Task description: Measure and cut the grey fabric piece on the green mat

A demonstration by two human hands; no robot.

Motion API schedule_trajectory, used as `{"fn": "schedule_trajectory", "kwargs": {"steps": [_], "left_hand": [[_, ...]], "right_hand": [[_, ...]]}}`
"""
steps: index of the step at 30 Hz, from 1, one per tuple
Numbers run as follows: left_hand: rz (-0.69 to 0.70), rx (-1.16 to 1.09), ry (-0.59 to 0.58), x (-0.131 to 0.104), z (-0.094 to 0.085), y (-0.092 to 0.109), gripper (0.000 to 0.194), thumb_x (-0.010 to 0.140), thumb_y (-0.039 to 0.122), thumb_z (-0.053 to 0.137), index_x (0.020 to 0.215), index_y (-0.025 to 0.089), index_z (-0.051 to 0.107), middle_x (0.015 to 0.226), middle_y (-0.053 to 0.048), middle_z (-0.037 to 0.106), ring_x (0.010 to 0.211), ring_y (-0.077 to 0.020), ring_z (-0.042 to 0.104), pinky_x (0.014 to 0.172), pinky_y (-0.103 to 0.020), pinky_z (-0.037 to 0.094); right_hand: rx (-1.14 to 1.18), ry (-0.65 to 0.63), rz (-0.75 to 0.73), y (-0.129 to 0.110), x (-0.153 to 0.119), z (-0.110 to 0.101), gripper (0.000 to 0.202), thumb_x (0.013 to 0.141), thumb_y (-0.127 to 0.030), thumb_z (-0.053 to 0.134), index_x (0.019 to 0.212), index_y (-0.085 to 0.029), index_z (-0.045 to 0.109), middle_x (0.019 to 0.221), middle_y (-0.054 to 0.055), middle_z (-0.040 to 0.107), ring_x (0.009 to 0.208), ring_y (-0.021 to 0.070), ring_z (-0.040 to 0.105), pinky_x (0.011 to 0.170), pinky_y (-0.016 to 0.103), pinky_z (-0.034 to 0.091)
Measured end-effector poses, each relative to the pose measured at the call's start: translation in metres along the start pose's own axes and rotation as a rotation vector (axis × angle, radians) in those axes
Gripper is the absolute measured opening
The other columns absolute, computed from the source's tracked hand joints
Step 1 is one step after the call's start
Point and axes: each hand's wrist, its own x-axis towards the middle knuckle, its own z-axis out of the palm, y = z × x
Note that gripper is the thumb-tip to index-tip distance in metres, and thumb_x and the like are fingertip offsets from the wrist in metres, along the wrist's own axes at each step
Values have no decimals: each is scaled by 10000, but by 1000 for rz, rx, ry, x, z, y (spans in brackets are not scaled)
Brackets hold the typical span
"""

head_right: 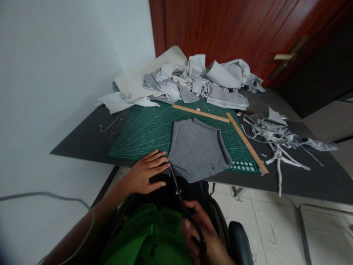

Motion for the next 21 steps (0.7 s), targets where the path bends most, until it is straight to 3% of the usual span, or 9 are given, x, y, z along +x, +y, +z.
{"fn": "schedule_trajectory", "kwargs": {"steps": [8, 21], "left_hand": [[0, 0, -12, 0, 0, 0, 573, 918, 531, 663, 1350, 157, 624, 1377, -106, 666, 1408, -336, 509, 1261, -554, 291], [-112, -119, -34, 2, -5, 3, 479, 867, 460, 730, 1243, 195, 595, 1321, -91, 679, 1419, -299, 499, 1266, -541, 281]], "right_hand": [[169, -89, -18, 6, 7, -12, 592, 820, -519, 803, 1296, -254, 570, 690, -73, 555, 362, 12, 285, 279, 121, 292], [109, -117, -46, 8, 5, -12, 533, 840, -500, 803, 1267, -265, 585, 709, -77, 546, 374, 5, 270, 286, 111, 292]]}}
